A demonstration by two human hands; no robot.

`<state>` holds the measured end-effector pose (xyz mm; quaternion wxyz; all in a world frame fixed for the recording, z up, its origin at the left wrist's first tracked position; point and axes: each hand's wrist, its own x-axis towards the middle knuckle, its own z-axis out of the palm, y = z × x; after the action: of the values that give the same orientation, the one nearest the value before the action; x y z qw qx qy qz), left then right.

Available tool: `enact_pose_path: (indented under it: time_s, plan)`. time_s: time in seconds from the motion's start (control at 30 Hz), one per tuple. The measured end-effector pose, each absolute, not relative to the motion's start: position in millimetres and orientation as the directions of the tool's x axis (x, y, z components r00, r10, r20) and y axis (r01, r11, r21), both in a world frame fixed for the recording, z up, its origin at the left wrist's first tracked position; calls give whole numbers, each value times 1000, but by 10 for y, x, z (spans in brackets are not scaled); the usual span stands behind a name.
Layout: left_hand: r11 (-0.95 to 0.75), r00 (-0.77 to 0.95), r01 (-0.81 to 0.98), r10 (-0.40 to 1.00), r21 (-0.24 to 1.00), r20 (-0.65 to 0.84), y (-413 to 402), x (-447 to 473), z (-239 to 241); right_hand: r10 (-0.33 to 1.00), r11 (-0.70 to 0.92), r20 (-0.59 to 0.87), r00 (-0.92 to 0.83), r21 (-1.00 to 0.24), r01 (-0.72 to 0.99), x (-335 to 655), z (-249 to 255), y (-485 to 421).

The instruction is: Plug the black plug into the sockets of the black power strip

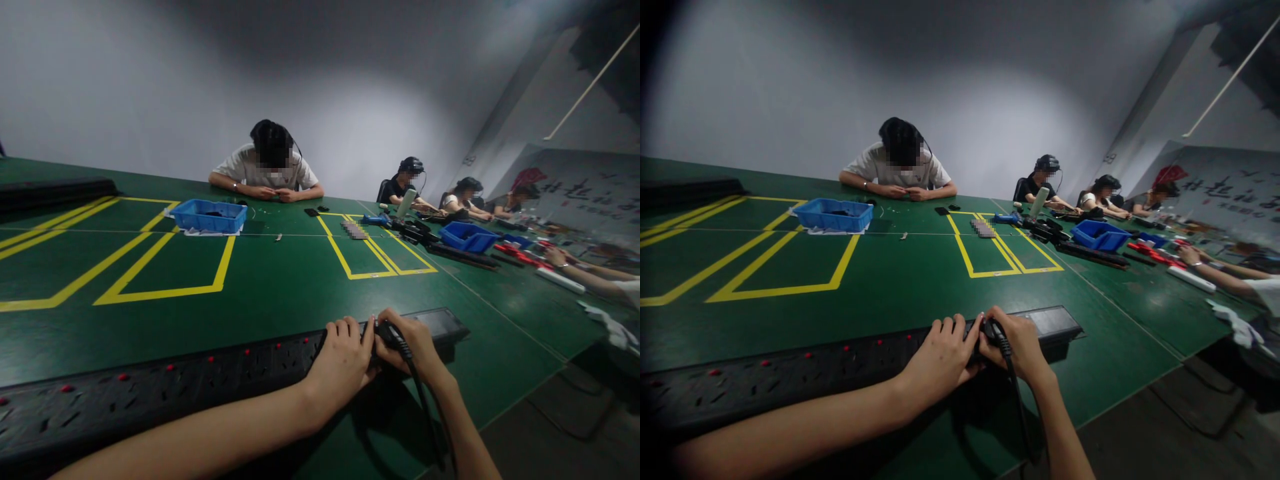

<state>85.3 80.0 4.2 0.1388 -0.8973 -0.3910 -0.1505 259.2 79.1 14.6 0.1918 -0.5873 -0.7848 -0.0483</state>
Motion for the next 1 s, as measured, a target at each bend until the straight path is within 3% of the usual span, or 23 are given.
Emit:
enact_pose_path:
  time_s: [1.0]
  plan:
    - [-658, 651, 741, 656, -134, 383, 788, 841, 57, 899, 293, 382, -214, -160, 943, 2583, 134, 782]
